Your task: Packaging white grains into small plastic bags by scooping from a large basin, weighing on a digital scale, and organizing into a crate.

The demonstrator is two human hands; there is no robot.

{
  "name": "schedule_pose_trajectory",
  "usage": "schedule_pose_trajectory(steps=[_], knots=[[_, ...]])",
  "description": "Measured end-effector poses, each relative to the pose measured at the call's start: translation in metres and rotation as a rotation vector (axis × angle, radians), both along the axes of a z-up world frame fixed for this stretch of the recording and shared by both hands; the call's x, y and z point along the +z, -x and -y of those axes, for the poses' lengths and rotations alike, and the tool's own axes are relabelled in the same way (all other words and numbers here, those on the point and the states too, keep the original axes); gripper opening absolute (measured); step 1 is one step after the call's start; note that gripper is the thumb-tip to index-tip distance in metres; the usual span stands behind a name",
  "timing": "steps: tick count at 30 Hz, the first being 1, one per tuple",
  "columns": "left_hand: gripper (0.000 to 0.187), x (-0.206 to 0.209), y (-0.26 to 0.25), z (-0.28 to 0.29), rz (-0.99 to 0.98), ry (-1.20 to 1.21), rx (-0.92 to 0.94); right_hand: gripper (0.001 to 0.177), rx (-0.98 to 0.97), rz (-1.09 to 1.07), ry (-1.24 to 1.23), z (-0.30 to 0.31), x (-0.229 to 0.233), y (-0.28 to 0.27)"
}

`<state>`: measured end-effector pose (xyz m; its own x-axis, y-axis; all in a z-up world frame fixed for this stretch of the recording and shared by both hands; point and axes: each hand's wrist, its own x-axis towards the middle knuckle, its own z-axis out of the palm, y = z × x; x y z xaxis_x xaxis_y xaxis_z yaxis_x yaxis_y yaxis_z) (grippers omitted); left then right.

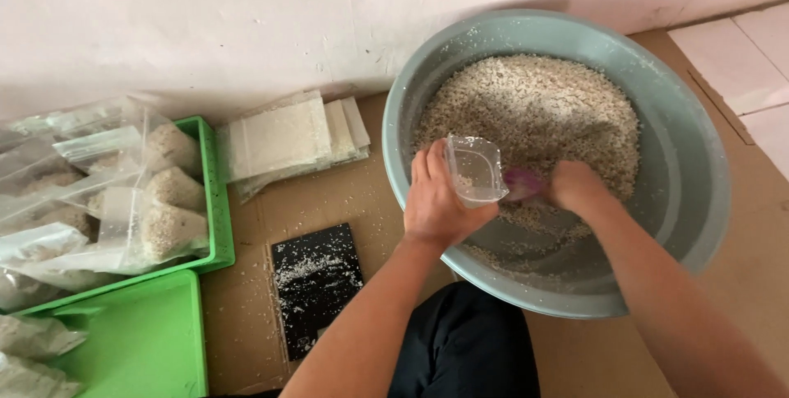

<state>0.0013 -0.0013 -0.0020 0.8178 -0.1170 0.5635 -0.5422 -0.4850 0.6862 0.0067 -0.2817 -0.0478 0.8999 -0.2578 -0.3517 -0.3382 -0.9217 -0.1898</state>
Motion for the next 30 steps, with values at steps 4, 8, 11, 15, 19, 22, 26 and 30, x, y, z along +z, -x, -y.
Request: schedule_pose_trajectory(steps=[4, 8, 11, 15, 19, 22, 26, 30], knots=[[0.111, 0.001, 0.003, -0.001, 0.033, 0.032, 0.003, 0.043, 0.043, 0.015, -0.088, -0.077, 0.054, 0.004], [0.11, 0.001, 0.002, 0.0, 0.071, 0.02, 0.024, 0.024, 0.215, 0.156, -0.101, -0.049, -0.036, -0.016], [0.111, 0.001, 0.002, -0.001, 0.082, 0.03, 0.007, 0.032, 0.224, 0.193, -0.189, -0.053, -0.012, -0.01], [0.105, 0.005, 0.002, -0.003, 0.094, 0.038, 0.024, 0.036, 0.037, 0.177, -0.346, -0.052, 0.048, 0.007], [0.109, 0.002, 0.002, -0.002, -0.019, 0.028, -0.016, 0.036, -0.123, 0.197, -0.352, -0.029, 0.088, 0.026], [0.115, 0.036, 0.005, -0.012, -0.437, -0.197, -0.127, 0.036, -0.044, 0.135, -0.165, -0.036, 0.143, 0.039], [0.117, 0.039, 0.005, -0.012, -0.473, -0.207, -0.131, 0.045, -0.039, 0.217, -0.152, -0.067, 0.208, 0.067], [0.118, 0.035, 0.004, -0.012, -0.435, -0.206, -0.13, 0.041, -0.108, 0.21, -0.075, -0.1, 0.245, 0.085]])
